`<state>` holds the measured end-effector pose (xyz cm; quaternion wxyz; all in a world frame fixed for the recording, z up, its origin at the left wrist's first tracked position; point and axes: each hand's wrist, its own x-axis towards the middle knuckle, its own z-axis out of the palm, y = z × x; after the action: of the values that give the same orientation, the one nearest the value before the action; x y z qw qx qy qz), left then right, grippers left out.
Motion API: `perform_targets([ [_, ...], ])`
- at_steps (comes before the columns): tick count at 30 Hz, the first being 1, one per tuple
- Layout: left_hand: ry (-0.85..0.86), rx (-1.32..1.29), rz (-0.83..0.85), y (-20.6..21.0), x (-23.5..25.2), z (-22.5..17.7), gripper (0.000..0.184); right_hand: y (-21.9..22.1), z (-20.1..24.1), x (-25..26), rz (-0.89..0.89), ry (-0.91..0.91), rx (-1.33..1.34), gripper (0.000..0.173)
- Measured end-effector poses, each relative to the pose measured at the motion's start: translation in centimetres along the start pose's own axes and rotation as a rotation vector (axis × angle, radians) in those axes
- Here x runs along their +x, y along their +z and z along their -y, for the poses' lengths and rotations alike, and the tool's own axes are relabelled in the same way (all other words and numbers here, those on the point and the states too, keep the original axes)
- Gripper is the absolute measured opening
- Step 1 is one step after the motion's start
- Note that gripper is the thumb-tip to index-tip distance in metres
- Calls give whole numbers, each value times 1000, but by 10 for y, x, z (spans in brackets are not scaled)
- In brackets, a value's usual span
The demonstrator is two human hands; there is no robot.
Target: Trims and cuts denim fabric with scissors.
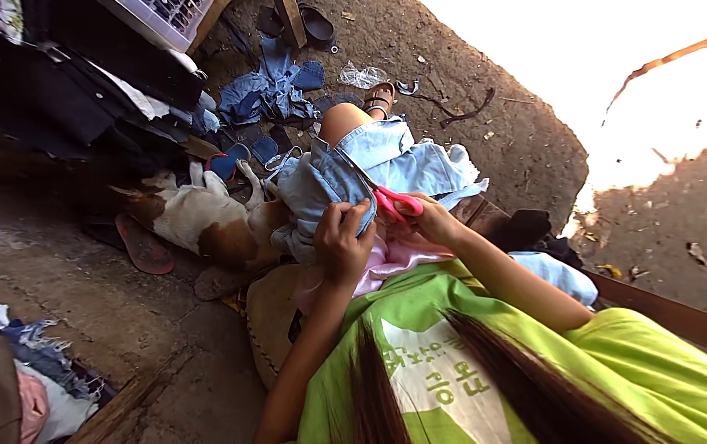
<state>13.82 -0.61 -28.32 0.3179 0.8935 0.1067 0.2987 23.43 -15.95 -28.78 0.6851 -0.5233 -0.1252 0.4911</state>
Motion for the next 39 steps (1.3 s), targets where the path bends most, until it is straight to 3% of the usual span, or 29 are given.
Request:
perform_targets([
  [9, -26, -32, -1, -2, 1, 0, 17, -5, 5, -4, -30, -1, -30, 33],
  [12, -68, 74, -17, -3, 5, -8, 15, -5, 3, -8, -60, 22, -35, 30],
  [18, -181, 240, 229, -7, 35, -23, 42, -1, 1, -8, -97, -7, -48, 31],
  [22, -170, 250, 279, -7, 47, -18, 32, 2, 0, -8, -103, -2, -28, 31],
  [25, -140, 187, 238, -2, 45, -11, 16, 3, -1, -8, -101, 0, -15, 32],
  [39, -101, 24, 27, 5, 31, 0, 14, 9, 3, -2, -95, -6, -157, 30],
])
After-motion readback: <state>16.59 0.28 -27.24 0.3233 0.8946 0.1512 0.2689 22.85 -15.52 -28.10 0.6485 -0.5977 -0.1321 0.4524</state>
